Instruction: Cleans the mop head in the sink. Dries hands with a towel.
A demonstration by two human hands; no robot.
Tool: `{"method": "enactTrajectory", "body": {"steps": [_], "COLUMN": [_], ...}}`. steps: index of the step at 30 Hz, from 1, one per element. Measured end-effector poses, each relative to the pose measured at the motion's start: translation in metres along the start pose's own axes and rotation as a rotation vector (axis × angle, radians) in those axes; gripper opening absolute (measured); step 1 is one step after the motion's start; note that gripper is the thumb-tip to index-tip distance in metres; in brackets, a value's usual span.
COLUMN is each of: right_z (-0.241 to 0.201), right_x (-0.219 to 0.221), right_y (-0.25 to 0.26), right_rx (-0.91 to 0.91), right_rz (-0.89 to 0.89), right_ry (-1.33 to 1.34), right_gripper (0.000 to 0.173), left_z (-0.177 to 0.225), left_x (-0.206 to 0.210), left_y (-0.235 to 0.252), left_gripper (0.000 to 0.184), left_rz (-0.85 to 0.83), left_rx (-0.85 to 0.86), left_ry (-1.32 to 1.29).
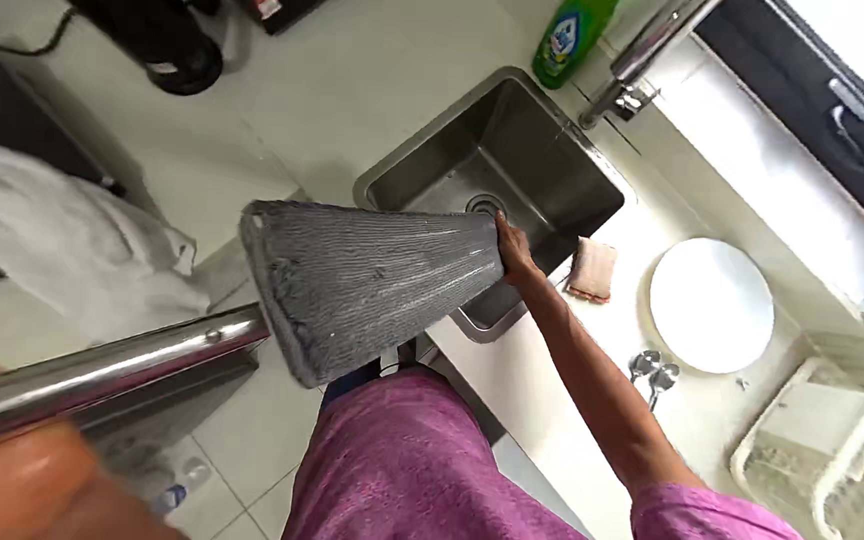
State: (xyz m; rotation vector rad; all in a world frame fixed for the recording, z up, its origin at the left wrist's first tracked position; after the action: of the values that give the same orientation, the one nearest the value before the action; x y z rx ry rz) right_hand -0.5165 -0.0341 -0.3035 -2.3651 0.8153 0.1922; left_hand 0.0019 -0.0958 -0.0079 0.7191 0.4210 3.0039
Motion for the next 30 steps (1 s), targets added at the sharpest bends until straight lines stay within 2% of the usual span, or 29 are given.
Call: {"method": "enactTrajectory", "body": {"steps": [1, 4, 6, 9, 12, 15, 18, 20, 21, 23, 25, 26, 27, 28, 30], "right_z": [-0.007, -0.035, -0.055, -0.09, -0.13, -0.163, -0.17, -0.159, -0.15, -0.126, -0.102, -0.09, -0.076, -0.061, -0.016], "right_x": [-0.001, 0.016, 0.041, 0.084, 0.132, 0.186, 0.244, 0.28, 0.296, 0.324, 0.348, 0.363, 0.38, 0.402, 0.463], "right_y": [0.001, -0.02, -0.069, -0.16, -0.253, -0.356, -0.461, -0.534, -0.569, -0.632, -0.681, -0.7, -0.714, -0.72, -0.713], "right_rx": [-0.069, -0.184, -0.304, -0.537, -0.878, -1.187, -1.428, -1.598, -1.681, -1.757, -1.653, -1.576, -1.529, -1.521, -1.546], "right_rz": [0.054, 0.117, 0.077, -0.135, -0.256, -0.37, -0.592, -0.798, -0.922, -1.28, -1.709, -1.878, -1.972, -1.983, -1.859], "right_ry": [-0.119, -0.326, -0.334, -0.304, -0.438, -0.473, -0.467, -0.464, -0.449, -0.268, 0.073, 0.196, 0.248, 0.232, 0.028], "right_gripper": [0.075, 0.078, 0.084, 0.08, 0.092, 0.122, 0.138, 0.141, 0.137, 0.115, 0.081, 0.069, 0.059, 0.051, 0.04], "left_z": [0.001, 0.004, 0.001, 0.016, 0.052, 0.098, 0.154, 0.191, 0.21, 0.249, 0.284, 0.298, 0.312, 0.324, 0.346], "left_x": [0.02, 0.07, 0.066, 0.045, 0.012, -0.039, -0.11, -0.162, -0.191, -0.248, -0.293, -0.309, -0.328, -0.345, -0.373], "left_y": [-0.006, -0.013, -0.015, -0.019, -0.035, -0.064, -0.117, -0.165, -0.193, -0.258, -0.323, -0.354, -0.388, -0.425, -0.478], "left_gripper": [0.021, 0.039, 0.047, 0.05, 0.046, 0.048, 0.043, 0.029, 0.023, 0.022, 0.031, 0.032, 0.031, 0.03, 0.038], "left_rz": [0.114, 0.082, 0.081, 0.078, 0.076, 0.123, 0.223, 0.269, 0.315, 0.476, 0.7, 0.812, 0.858, 0.843, 0.939], "left_rx": [0.046, 0.238, 0.288, 0.335, 0.346, 0.359, 0.417, 0.414, 0.397, 0.37, 0.396, 0.414, 0.429, 0.444, 0.515], "left_ry": [-0.04, -0.233, -0.366, -0.405, -0.438, -0.411, -0.315, -0.26, -0.197, 0.028, 0.265, 0.281, 0.26, 0.222, 0.188]}}
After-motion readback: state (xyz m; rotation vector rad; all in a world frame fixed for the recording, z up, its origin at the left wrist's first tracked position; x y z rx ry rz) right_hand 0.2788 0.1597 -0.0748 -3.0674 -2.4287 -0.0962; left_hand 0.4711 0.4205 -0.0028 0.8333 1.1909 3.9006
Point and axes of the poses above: each hand's wrist, its own y-axis towards the middle knuckle, its own x-axis out of the palm, z = x × y, the point moved 5 cm from there along y, towards the middle knuckle, and after that the axes turned 2 degrees about -x, right-handed, at the moved point
